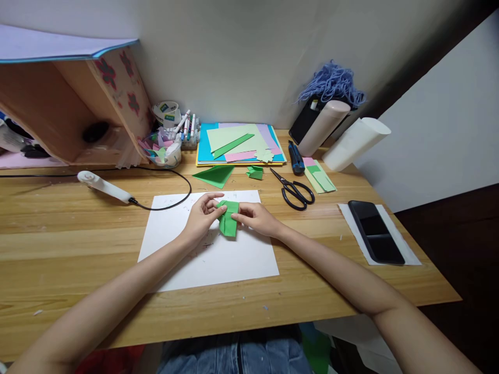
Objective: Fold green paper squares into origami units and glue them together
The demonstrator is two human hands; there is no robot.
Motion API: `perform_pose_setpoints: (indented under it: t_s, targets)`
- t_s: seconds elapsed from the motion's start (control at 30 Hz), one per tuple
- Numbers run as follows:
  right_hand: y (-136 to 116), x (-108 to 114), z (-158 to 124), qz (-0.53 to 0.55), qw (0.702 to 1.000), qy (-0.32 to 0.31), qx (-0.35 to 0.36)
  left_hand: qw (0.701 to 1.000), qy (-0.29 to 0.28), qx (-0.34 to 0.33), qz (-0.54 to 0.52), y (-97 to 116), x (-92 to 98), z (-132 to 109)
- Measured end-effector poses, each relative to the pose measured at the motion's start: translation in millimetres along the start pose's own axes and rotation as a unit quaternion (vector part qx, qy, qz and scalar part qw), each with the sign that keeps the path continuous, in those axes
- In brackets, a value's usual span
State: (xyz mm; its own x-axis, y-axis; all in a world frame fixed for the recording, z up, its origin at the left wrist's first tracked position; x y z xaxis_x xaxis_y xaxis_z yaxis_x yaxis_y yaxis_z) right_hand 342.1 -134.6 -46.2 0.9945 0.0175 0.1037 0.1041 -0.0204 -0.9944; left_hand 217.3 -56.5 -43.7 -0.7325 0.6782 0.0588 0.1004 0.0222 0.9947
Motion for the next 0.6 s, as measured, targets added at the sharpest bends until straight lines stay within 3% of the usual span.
perform_pose_setpoints:
  t_s: [0.13,0.23,0.37,0.43,0.6]
  targets:
    - [1,5,2,0.037,0.998,0.039,0.016,0.999,-0.024,0.032,-0.01,-1,0.4,1]
    - [-1,8,2,0.053,0.996,0.059,0.031,0.995,-0.089,0.043,0.029,2,-4.1,1]
    - [-1,8,3,0.043,0.998,0.035,0.02,0.98,-0.161,0.07,0.096,2,-9.0,1]
    - [0,11,4,0.051,0.998,0.047,0.012,0.981,-0.149,0.098,0.079,-1,-7.7,1]
    - [5,9,6,0.148,0.988,0.044,-0.026,0.991,-0.042,0.125,0.001,-4,-0.3,2]
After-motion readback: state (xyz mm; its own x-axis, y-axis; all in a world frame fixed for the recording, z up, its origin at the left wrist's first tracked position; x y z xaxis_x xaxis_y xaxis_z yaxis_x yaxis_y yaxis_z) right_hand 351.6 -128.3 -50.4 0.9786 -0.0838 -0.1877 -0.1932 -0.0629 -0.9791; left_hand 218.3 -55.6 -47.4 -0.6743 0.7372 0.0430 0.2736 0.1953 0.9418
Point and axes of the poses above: each hand's wrist, its own z-axis towards the middle knuckle, its own x-axis out of the back of the hand, y = z × x, the point moved 5 cm from there along z, towards the middle knuckle, and after that the axes turned 10 degrees about z, right-handed, at the moved point
